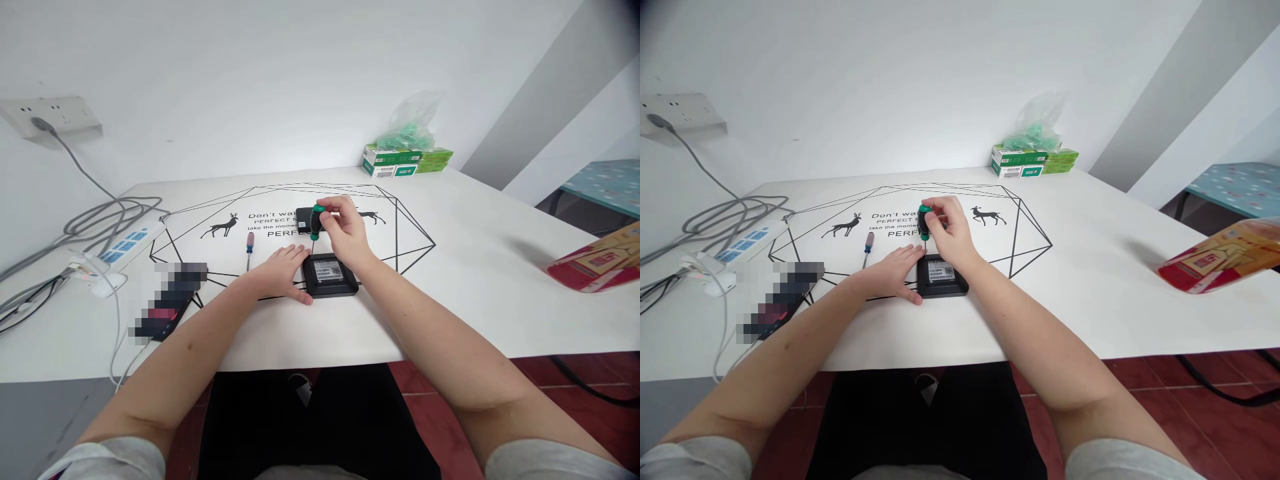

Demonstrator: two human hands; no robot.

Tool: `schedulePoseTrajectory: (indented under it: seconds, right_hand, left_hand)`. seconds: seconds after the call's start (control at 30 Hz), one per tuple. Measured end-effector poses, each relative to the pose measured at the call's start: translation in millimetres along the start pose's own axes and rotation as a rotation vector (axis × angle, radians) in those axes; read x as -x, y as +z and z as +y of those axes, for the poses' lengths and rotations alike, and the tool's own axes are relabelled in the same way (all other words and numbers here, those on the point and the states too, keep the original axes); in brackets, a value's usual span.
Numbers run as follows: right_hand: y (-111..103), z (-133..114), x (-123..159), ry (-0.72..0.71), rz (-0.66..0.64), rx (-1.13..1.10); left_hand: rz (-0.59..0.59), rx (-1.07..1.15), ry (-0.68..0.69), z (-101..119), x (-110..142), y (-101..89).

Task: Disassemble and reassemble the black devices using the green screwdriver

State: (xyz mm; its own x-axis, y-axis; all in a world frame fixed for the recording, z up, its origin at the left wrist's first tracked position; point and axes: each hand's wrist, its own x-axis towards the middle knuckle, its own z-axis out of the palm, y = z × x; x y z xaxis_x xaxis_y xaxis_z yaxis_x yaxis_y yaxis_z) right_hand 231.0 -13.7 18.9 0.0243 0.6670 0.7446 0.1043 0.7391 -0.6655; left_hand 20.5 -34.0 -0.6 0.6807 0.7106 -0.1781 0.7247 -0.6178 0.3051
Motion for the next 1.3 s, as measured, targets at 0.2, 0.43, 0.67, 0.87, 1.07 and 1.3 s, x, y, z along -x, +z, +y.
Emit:
schedulePoseTrajectory:
  seconds: [0.2, 0.43, 0.67, 0.87, 1.07, 1.3]
  right_hand:
    - [3.3, 0.0, 0.3, 0.122, -0.071, -0.204]
    - [-1.7, -2.7, 2.3, 0.05, -0.118, -0.122]
    - [-5.4, -2.4, -1.2, -0.02, -0.12, -0.008]
    - [-3.2, 0.7, -1.2, -0.02, -0.078, 0.015]
    - [-7.4, 0.3, -4.5, 0.125, -0.106, -0.143]
    - [-2.6, -2.5, -3.0, 0.13, -0.103, -0.205]
  left_hand:
    - [-0.019, -0.007, -0.015, 2.8, 0.8, -1.1]
    - [-0.034, -0.014, -0.033, 5.5, 1.5, -2.9]
    - [-0.034, -0.018, -0.027, 3.9, 1.1, -1.6]
    - [-0.034, -0.016, -0.033, 4.0, 0.4, -2.0]
    - [-0.041, -0.019, -0.028, 3.2, 0.1, -1.6]
    - [-0.029, -0.018, -0.021, 3.2, 0.8, -1.5]
